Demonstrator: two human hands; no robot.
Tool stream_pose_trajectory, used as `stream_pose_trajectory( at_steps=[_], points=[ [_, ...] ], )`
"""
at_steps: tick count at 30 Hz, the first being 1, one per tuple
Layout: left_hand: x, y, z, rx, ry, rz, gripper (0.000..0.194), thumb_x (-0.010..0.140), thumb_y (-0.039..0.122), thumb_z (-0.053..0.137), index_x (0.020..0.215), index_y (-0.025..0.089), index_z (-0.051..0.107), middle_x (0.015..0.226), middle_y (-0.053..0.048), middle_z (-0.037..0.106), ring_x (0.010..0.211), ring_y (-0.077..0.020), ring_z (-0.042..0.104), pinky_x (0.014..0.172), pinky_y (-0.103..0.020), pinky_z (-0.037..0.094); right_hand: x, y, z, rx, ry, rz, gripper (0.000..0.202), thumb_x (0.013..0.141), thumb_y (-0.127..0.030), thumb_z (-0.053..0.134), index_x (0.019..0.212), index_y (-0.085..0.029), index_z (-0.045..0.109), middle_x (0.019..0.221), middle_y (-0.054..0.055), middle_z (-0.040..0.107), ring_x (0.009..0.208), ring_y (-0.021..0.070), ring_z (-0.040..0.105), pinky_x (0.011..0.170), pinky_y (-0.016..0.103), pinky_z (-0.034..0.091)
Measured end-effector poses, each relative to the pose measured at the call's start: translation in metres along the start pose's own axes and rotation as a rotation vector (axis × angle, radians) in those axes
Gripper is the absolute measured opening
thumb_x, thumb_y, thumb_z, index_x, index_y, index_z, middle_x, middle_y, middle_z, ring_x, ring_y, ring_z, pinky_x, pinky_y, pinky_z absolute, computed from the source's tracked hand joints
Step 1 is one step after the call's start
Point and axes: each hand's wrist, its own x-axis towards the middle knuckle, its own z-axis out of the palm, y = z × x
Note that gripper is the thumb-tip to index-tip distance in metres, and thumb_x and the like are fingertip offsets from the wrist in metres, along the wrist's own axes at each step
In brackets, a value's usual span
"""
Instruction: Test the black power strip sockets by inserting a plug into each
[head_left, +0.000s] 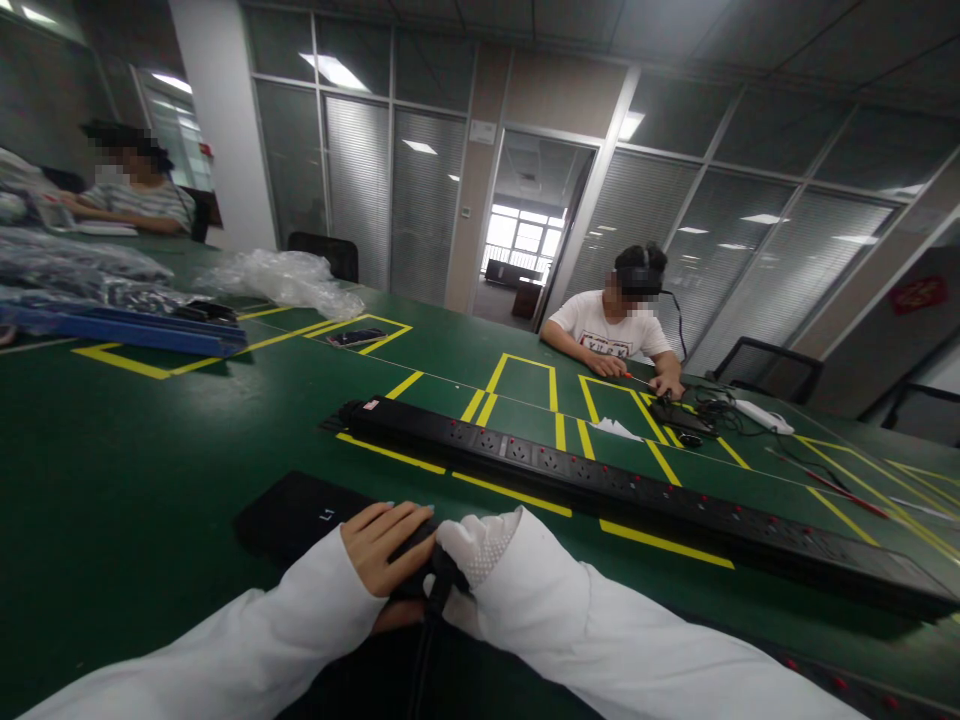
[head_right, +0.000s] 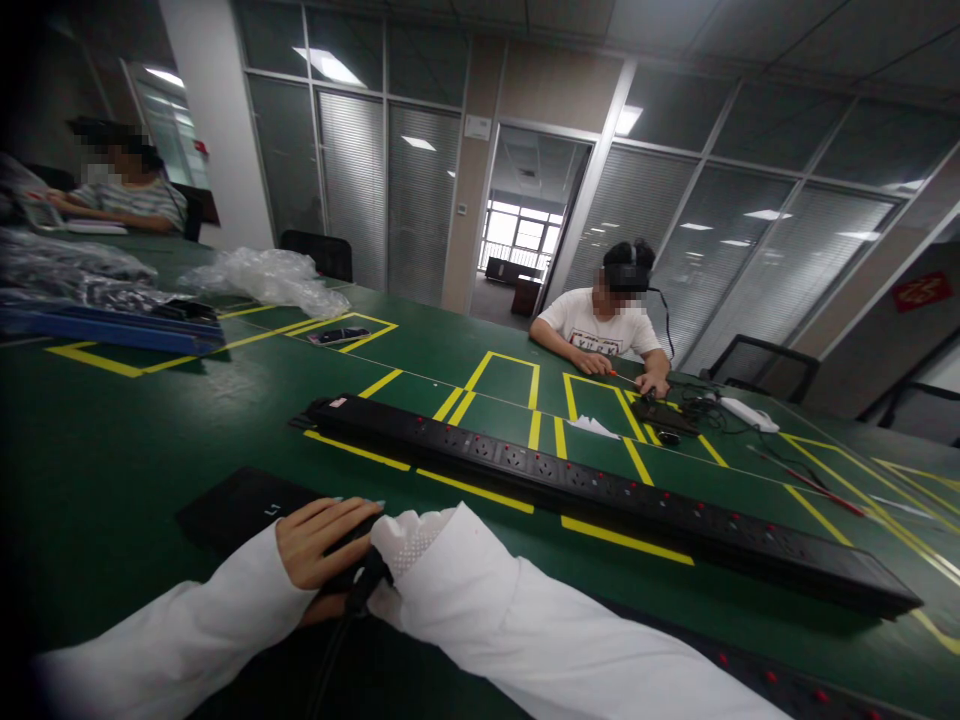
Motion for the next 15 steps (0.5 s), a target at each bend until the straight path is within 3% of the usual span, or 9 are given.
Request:
stream_pose_trajectory(
  at_steps=[15],
  points=[
    [0.0006,-0.0002,0.0003,0.021,-0.017,0.02,0.05,0.083,0.051,0.051,0.12,0.018,0.052,0.122,-0.017,0.057,0.108,-0.0316,0.055,0.085,-0.045,0.043,0.0003,0.0059,0.0037,0.155,0.049,-0.01,0.031,0.09,-0.036,0.051,0.111,-0.014,0.055,0.102,0.006,0.059,0.083,0.0139,0.059,0.072,0.032,0.051]
  ],
)
